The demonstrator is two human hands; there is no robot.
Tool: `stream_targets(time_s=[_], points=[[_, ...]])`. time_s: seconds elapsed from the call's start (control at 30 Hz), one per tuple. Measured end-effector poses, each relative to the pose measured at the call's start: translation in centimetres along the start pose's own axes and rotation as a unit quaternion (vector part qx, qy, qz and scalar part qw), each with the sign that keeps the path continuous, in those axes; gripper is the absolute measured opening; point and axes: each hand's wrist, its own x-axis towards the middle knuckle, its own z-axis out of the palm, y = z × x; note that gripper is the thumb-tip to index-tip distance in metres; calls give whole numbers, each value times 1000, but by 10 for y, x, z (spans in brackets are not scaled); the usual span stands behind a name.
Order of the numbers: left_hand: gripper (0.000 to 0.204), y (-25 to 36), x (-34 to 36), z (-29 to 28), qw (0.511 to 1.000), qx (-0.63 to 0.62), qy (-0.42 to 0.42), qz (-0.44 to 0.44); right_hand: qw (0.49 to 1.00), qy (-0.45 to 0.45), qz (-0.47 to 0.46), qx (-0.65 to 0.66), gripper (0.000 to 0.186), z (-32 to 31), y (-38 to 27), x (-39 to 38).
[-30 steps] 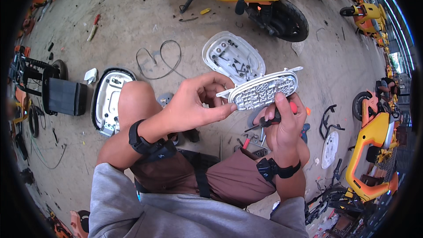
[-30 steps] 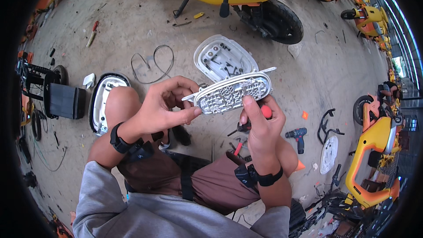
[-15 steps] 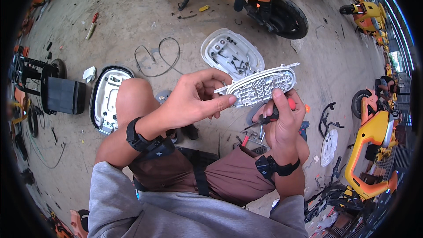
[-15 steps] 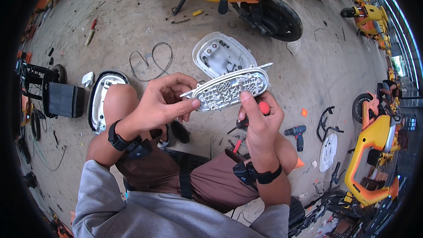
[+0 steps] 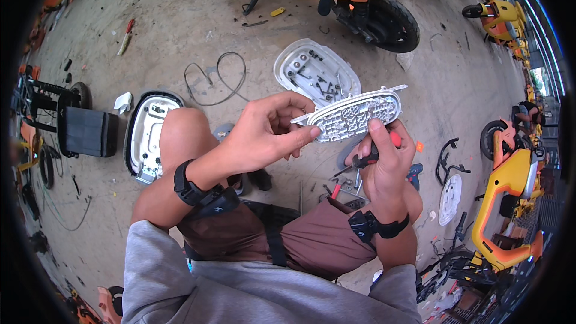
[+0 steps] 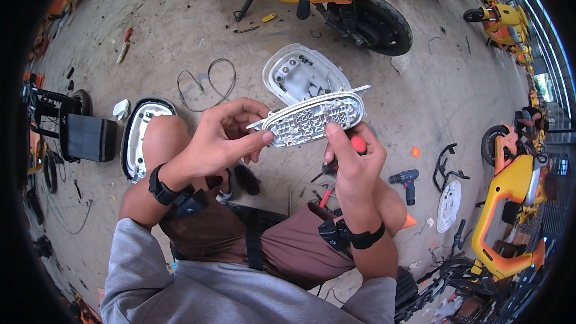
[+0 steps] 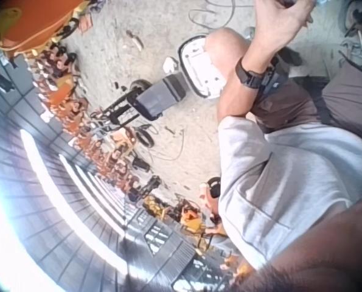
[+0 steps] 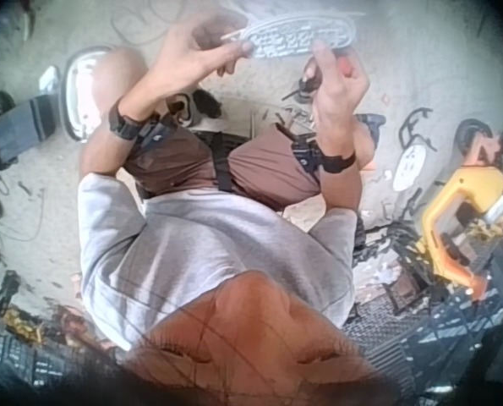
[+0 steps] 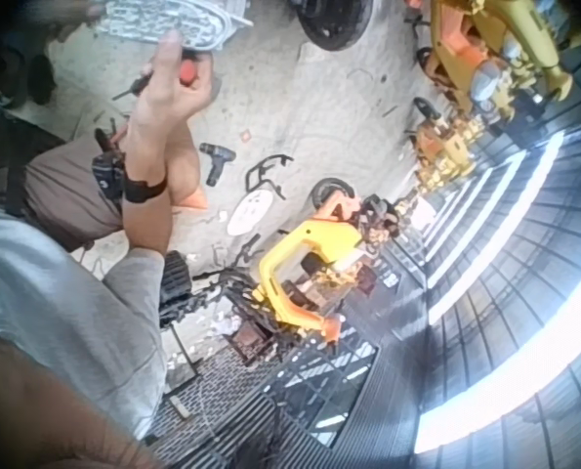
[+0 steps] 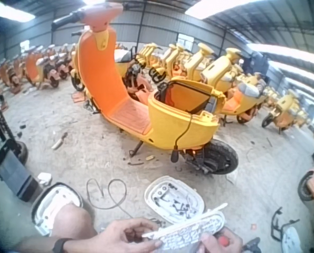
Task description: The person sits on the floor and uses a screwdriver to tighten screws on a scooter light component while holding a metal bracket.
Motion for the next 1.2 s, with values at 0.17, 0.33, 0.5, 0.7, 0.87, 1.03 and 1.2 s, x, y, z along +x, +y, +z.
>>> stream_targets(time_s=[0.17,0.33,0.5,0.7,0.87,1.03,1.2], points=[[42,-1,-1,-2,999,-27,-36,24,993,23,51,103,15,4,-10,2],[54,4,2,-2,998,-41,-48,8,991,32,50,124,14,3,-11,4],[60,-8,3,-2,962,193,32,188,988,51,70,127,16,2,-10,7],[54,-12,9,-6,907,314,71,270,982,58,124,132,18,6,-9,7],[52,-15,10,-2,900,315,87,288,980,54,136,136,18,5,-7,7],[48,-15,7,3,919,300,125,221,977,70,139,143,17,6,-8,4],[38,-8,8,1,967,212,114,81,979,81,128,139,16,3,-4,7]])
